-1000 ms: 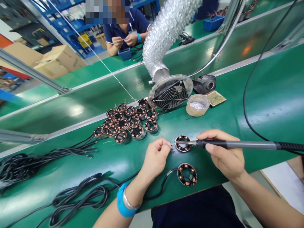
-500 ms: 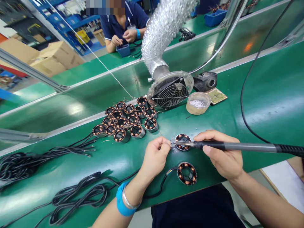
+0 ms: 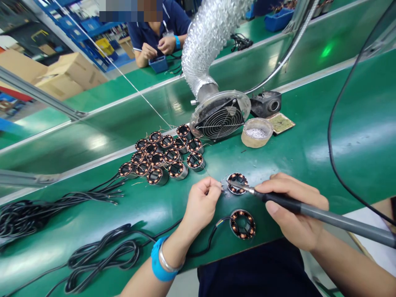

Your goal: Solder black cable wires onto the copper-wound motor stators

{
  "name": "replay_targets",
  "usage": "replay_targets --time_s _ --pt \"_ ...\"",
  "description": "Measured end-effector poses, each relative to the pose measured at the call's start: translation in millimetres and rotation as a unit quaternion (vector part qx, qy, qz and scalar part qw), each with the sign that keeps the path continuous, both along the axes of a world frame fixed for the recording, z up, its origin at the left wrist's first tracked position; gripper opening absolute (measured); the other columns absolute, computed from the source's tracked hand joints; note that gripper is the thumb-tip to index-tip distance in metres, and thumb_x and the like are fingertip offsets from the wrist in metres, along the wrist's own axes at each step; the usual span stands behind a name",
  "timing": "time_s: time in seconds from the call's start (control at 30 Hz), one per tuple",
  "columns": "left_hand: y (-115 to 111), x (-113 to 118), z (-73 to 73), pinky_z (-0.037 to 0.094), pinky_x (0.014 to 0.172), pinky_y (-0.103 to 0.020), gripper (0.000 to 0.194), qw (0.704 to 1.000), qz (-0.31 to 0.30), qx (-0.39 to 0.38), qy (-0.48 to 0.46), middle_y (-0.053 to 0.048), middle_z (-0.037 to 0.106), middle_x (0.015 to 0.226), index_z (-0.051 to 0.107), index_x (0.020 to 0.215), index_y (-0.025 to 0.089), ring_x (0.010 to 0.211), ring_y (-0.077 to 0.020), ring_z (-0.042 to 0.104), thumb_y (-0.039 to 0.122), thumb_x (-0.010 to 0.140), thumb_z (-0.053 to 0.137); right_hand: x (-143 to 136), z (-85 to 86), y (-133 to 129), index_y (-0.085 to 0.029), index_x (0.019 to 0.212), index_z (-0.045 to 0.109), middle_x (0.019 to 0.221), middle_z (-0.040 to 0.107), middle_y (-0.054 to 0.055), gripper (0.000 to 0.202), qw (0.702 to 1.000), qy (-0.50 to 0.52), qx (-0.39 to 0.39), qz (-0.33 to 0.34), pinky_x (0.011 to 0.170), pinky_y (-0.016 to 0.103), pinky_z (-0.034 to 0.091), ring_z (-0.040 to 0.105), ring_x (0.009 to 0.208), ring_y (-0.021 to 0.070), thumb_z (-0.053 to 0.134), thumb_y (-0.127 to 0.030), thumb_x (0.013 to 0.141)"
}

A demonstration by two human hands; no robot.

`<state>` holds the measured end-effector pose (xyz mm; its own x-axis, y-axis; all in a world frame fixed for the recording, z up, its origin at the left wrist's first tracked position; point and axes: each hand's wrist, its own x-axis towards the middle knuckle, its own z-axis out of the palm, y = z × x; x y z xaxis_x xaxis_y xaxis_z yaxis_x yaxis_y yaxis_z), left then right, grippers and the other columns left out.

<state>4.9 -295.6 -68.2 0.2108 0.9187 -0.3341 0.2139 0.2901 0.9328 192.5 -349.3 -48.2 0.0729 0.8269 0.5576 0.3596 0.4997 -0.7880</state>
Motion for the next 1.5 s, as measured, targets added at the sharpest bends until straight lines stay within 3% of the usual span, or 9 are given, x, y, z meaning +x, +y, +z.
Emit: replay_targets --time_s 0.53,0.73,0.87,0.97,1.07,1.17,1.27,1.4,1.5 --pt "-0.4 -0.5 -0.9 0.018 0.045 -0.022 0.027 1.0 -0.002 0.007 0.014 0.011 0.028 0.048 0.049 0.063 0.019 0.042 -0.0055 0.02 0.039 0.081 0.053 3.3 -3.0 1.7 -0.018 0.099 0.069 0.072 0.061 0.002 0.023 0.999 0.025 0.021 0.005 0.05 0.029 0.041 0.053 0.058 0.0137 0.057 -0.013 0.081" --pt "-0.5 -0.9 0.6 0.019 0.046 -0.022 0.026 1.0 -0.003 0.01 0.012 0.009 0.03 0.049 0.05 0.063 0.019 0.044 -0.0062 0.021 0.037 0.081 0.053 0.6 -10.7 3.6 -0.021 0.112 0.069 0.086 0.067 0.004 0.03 0.997 0.045 0.059 -0.014 0.058 0.033 0.048 0.059 0.069 0.0167 0.059 -0.015 0.084" --pt "-0.3 -1.9 0.1 0.02 0.047 -0.022 0.026 1.0 -0.01 0.012 0.005 0.008 0.033 0.052 0.051 0.065 0.018 0.046 -0.0071 0.023 0.037 0.083 0.054 -7.5 -15.2 9.7 -0.025 0.126 0.063 0.085 0.07 0.001 0.037 0.997 0.054 0.026 -0.048 0.054 0.027 0.052 0.06 0.059 0.0115 0.057 -0.014 0.091" --pt "-1.4 -5.5 -2.0 0.02 0.048 -0.022 0.028 0.999 -0.033 0.015 -0.001 0.007 0.034 0.056 0.051 0.068 0.018 0.049 -0.008 0.024 0.037 0.089 0.051 -14.1 -13.5 20.8 -0.025 0.122 0.062 0.089 0.073 0.0 0.034 1.0 -0.02 0.009 -0.015 0.061 0.023 0.056 0.067 0.065 0.0103 0.058 -0.01 0.092" --pt "-3.4 -10.5 -5.3 0.023 0.05 -0.023 0.035 0.997 -0.069 0.034 -0.004 0.005 0.038 0.06 0.049 0.071 0.019 0.053 -0.0094 0.029 0.043 0.096 0.045 -19.5 -14.4 34.1 -0.022 0.108 0.065 0.097 0.074 0.001 0.023 0.993 -0.092 0.039 0.054 0.074 0.023 0.058 0.07 0.078 0.0121 0.06 -0.008 0.09" --pt "-4.8 -14.5 -5.2 0.029 0.054 -0.024 0.039 0.992 -0.106 0.067 0.007 0.003 0.043 0.065 0.048 0.074 0.019 0.059 -0.0111 0.036 0.046 0.1 0.039 -22.8 -21.4 42.1 -0.021 0.107 0.064 0.09 0.074 0.001 0.02 0.985 -0.118 0.071 0.105 0.068 0.022 0.055 0.068 0.072 0.0112 0.057 -0.009 0.093" --pt "-4.0 -16.7 4.0 0.036 0.063 -0.026 0.036 0.977 -0.161 0.122 0.067 0.001 0.05 0.072 0.049 0.079 0.02 0.068 -0.0138 0.046 0.042 0.102 0.034 -23.1 -27.3 41.8 -0.02 0.107 0.063 0.083 0.072 0.0 0.02 0.982 -0.132 0.087 0.102 0.063 0.023 0.053 0.064 0.067 0.0117 0.053 -0.008 0.093" --pt "-0.2 -19.2 23.0 0.037 0.072 -0.03 0.023 0.915 -0.235 0.237 0.229 -0.004 0.055 0.096 0.052 0.093 0.02 0.085 -0.0179 0.052 0.031 0.102 0.034 -21.9 -26.7 34.2 -0.019 0.106 0.06 0.088 0.071 0.003 0.022 0.985 -0.135 0.091 0.062 0.069 0.024 0.054 0.067 0.073 0.0133 0.054 -0.005 0.091" --pt "1.7 -22.0 27.5 0.034 0.067 -0.03 0.024 0.9 -0.249 0.241 0.264 -0.001 0.052 0.087 0.047 0.084 0.021 0.076 -0.0168 0.048 0.032 0.101 0.035 -23.6 -25.8 28.2 -0.018 0.108 0.059 0.091 0.072 0.003 0.023 0.985 -0.14 0.08 0.065 0.07 0.025 0.055 0.067 0.075 0.0136 0.054 -0.005 0.091"
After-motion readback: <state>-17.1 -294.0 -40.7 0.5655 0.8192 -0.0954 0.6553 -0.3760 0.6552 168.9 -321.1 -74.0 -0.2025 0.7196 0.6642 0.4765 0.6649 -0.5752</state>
